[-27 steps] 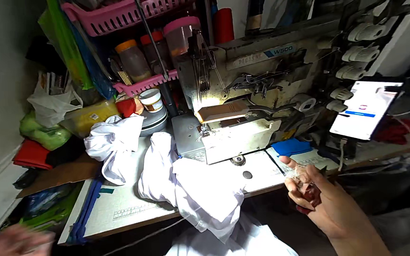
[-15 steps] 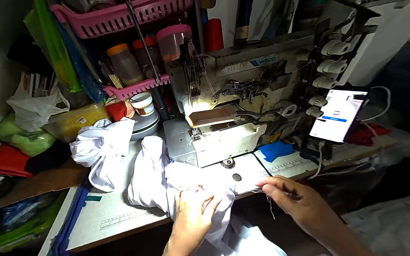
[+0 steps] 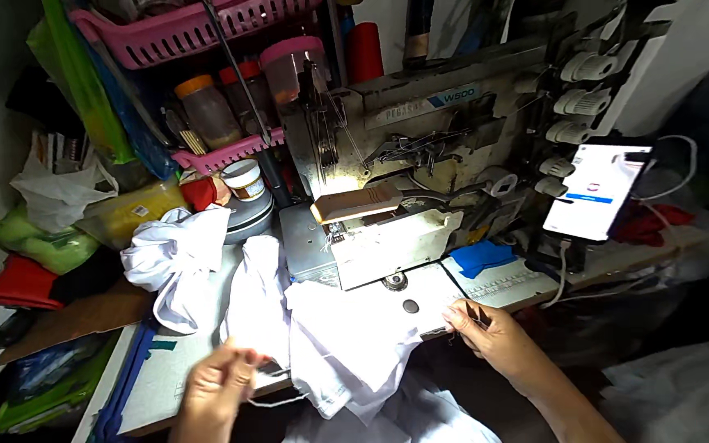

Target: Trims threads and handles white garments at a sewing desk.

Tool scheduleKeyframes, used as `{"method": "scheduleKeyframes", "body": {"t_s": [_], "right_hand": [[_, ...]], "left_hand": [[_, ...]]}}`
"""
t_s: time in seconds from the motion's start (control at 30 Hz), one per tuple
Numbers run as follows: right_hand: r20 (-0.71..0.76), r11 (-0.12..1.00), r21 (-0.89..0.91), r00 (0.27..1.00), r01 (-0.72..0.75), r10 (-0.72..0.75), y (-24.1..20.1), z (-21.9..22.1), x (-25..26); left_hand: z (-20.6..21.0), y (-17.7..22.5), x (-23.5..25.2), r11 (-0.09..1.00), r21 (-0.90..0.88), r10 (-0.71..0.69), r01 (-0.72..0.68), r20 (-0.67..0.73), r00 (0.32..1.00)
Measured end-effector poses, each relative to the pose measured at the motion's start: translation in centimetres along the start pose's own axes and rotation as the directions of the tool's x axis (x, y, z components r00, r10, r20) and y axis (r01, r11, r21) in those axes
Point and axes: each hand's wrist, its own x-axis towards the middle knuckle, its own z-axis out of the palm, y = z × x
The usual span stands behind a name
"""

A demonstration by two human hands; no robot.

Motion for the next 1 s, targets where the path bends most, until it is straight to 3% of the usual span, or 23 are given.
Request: {"method": "scheduleKeyframes", "body": {"t_s": [0.13,0.2,0.27,0.33,0.47,0.53,0.57,0.63,0.73,0.87,0.93,1.0], "right_hand": [[0.099,0.985,0.172,0.994,0.025,-0.043,-1.8,2.0,-0.7],[0.152,0.973,0.225,0.985,0.044,-0.08,-2.9,2.4,-1.3],[0.196,0.964,0.259,0.973,0.067,-0.12,-3.9,2.4,-1.9],[0.237,0.955,0.288,0.962,0.066,-0.138,-4.7,1.9,-2.3],[0.218,0.953,0.287,0.963,0.094,-0.16,-5.2,0.5,-2.9],[0.12,0.961,0.263,0.985,0.089,-0.124,-4.8,-0.8,-3.0],[0.07,0.965,0.256,0.994,0.066,-0.087,-4.5,-1.4,-2.9],[-0.026,0.967,0.253,1.0,0.015,-0.009,-3.7,-1.8,-2.4],[-0.023,0.933,0.355,0.999,0.054,-0.049,-3.2,-1.0,-2.3],[0.181,0.759,0.651,0.972,-0.005,-0.149,-4.6,1.0,-2.6],[0.178,0.824,0.566,0.976,0.006,-0.129,-5.1,1.9,-2.5],[0.14,0.932,0.345,0.976,0.112,-0.169,-4.4,2.5,-2.2]], "left_hand": [[5.6,-2.0,-1.0,0.884,0.433,0.102,-0.177,0.19,0.976],[8.3,-2.9,-0.9,0.75,0.598,0.19,-0.281,0.212,0.959],[10.8,-3.7,-0.3,0.548,0.739,0.299,-0.393,0.265,0.916],[12.8,-4.7,0.4,0.45,0.769,0.352,-0.454,0.314,0.881],[14.2,-6.1,1.8,0.556,0.719,0.321,-0.417,0.277,0.906],[12.8,-4.7,2.8,0.698,0.687,0.048,-0.2,0.234,0.971],[11.9,-3.9,3.3,0.734,0.674,-0.091,-0.084,0.22,0.971],[10.5,-2.9,4.0,0.784,0.621,-0.203,0.003,0.252,0.946],[10.0,-2.4,4.1,0.892,0.448,-0.241,0.058,0.364,0.9],[10.8,-1.8,3.9,0.953,0.278,-0.228,0.125,0.377,0.898],[11.0,-1.6,4.1,0.972,0.212,-0.173,0.098,0.373,0.912],[10.9,-1.6,4.1,0.976,0.202,-0.151,0.08,0.368,0.917]]}}
